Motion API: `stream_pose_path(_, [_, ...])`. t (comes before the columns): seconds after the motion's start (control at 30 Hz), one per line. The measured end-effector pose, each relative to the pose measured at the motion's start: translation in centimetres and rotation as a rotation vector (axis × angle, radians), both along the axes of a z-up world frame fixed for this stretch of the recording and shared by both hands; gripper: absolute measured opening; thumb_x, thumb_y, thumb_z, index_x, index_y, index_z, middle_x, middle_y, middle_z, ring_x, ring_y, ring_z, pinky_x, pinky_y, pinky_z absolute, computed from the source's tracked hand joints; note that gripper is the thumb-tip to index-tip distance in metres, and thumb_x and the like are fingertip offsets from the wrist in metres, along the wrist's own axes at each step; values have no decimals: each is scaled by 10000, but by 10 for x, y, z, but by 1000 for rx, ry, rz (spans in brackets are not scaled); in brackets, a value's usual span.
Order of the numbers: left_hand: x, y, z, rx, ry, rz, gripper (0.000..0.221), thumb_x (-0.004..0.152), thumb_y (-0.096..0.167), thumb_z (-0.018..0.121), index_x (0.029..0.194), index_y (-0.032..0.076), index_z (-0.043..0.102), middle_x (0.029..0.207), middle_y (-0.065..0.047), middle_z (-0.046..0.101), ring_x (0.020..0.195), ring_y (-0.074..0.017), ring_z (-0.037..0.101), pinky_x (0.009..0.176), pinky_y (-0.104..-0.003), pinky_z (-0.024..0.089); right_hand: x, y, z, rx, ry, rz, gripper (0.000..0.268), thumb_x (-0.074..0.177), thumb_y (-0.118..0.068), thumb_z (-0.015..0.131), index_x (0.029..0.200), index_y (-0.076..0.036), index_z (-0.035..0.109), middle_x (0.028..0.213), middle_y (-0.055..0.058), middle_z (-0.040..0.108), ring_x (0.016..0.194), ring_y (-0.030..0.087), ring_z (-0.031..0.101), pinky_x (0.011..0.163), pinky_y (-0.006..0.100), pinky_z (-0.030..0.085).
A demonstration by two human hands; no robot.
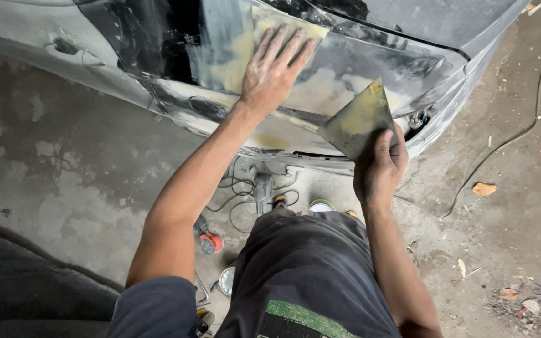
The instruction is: The person scoops yellow body filler from a container using a putty knife and applies it to the front bumper of a car. They spread the filler over the surface and then use a sanding block to smooth the applied material.
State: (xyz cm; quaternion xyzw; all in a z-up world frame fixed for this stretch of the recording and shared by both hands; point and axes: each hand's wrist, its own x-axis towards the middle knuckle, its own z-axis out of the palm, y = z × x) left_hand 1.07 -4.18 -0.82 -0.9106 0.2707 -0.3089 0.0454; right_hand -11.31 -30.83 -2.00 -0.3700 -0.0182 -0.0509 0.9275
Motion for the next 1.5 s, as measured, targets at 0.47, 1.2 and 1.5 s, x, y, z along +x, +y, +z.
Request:
stream_pose_path(0.47, [-54, 3, -34, -54, 23, 18, 635, 942, -12, 618, 1553, 132, 523, 1571, -124, 507, 1426, -391, 492, 1225, -529, 403, -1, 3, -7, -24, 14, -13, 358, 1152, -180, 522, 1427, 49, 530, 1280, 120, 647, 1174, 198, 621, 1081, 353, 510])
stream_pose_path(1.2, [-135, 23, -121, -117, 92, 46, 540, 931, 0, 622, 1462, 97, 606, 1459, -134, 597, 1338, -380, 562, 1152, -521, 465, -18, 9, 15, -65, -34, 3, 363, 1146, -203, 528, 1406, 49, 533, 1258, 101, 649, 1164, 178, 622, 1080, 340, 516])
stream_pose_path(1.5, [-55, -28, -4, -258, -11, -34, 598, 891, -53, 636, 1466, 99, 582, 1474, -139, 585, 1352, -382, 564, 1191, -560, 425, -22, 3, 11, -31, -24, 14, 353, 1158, -196, 515, 1411, 50, 541, 1146, 57, 633, 1073, 144, 600, 1028, 309, 506])
